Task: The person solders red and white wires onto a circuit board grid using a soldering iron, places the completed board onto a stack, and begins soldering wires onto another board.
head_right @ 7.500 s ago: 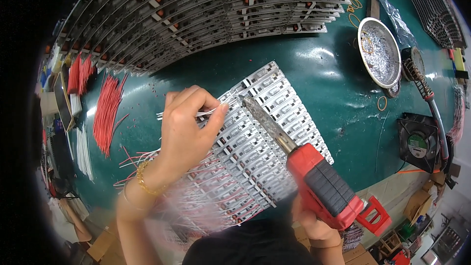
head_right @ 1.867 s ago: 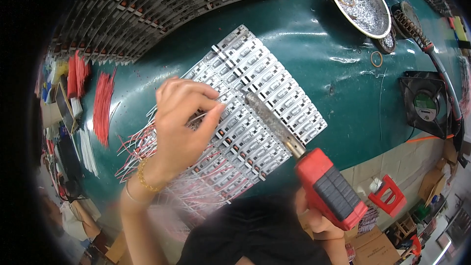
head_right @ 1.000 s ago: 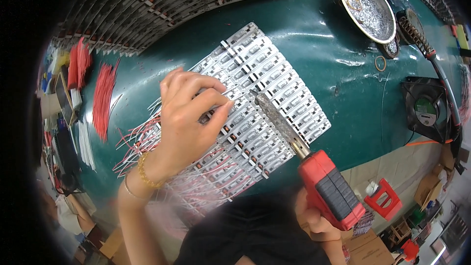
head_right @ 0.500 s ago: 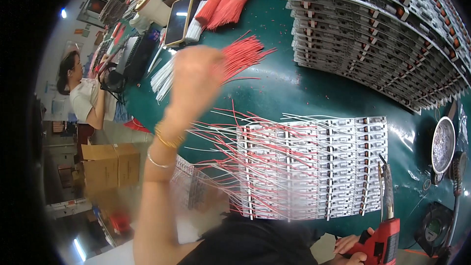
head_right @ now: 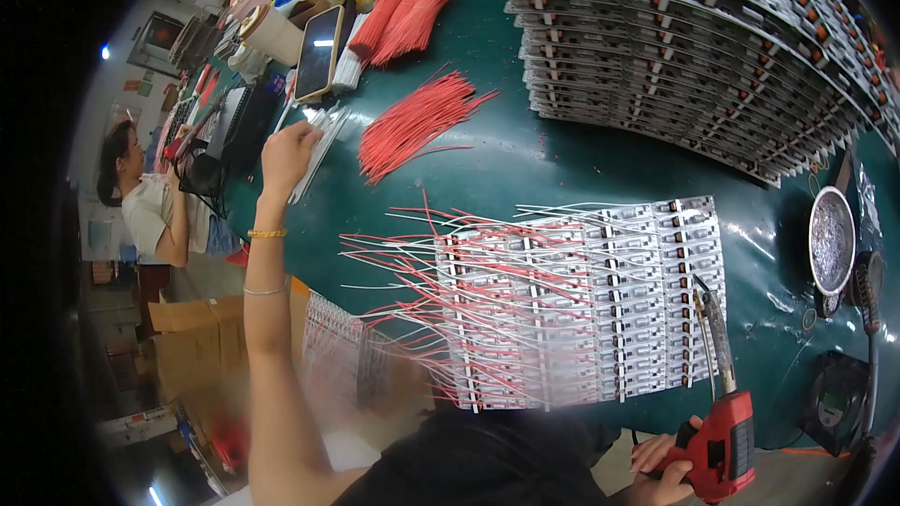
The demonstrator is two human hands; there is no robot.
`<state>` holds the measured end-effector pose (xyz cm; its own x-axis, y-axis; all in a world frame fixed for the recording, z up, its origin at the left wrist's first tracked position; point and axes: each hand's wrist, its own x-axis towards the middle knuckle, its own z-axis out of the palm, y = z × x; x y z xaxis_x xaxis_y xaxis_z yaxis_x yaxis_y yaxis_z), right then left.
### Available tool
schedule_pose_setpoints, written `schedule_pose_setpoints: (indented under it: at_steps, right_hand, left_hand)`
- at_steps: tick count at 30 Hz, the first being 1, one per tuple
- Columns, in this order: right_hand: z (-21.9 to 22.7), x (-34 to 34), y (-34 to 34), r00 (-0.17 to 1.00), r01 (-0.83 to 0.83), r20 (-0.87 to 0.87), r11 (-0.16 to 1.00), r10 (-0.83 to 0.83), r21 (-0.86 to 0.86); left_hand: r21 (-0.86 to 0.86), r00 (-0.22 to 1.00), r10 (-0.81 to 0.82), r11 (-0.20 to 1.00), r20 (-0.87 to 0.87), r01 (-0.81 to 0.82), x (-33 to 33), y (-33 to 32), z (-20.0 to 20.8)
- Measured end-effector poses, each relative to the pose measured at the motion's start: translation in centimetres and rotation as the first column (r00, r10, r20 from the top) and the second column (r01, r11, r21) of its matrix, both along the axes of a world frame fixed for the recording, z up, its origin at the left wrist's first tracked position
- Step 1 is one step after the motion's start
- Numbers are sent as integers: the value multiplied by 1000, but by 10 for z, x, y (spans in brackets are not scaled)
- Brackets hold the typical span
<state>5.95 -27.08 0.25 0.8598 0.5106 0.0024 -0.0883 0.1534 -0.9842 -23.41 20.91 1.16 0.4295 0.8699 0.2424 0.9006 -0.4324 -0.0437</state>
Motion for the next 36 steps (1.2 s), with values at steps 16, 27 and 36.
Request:
schedule_pose_setpoints:
  at_steps: [16, 27, 36]
  right_hand:
    - [0, 4, -24, 997, -6, -72, 999, 9, 33]
    - [1, 0, -33, 997, -2, -71, 999, 5, 40]
    - [0, 5, -27, 993, 30, -119, 998, -23, 58]
  left_hand:
    - [83, 772, -514, 810, -375, 580, 132, -84, 80]
    - [-290, 462, -603, 759, -650, 583, 196, -105, 41]
    - [-69, 247, -165, 687, 955, 723, 186, -106, 51]
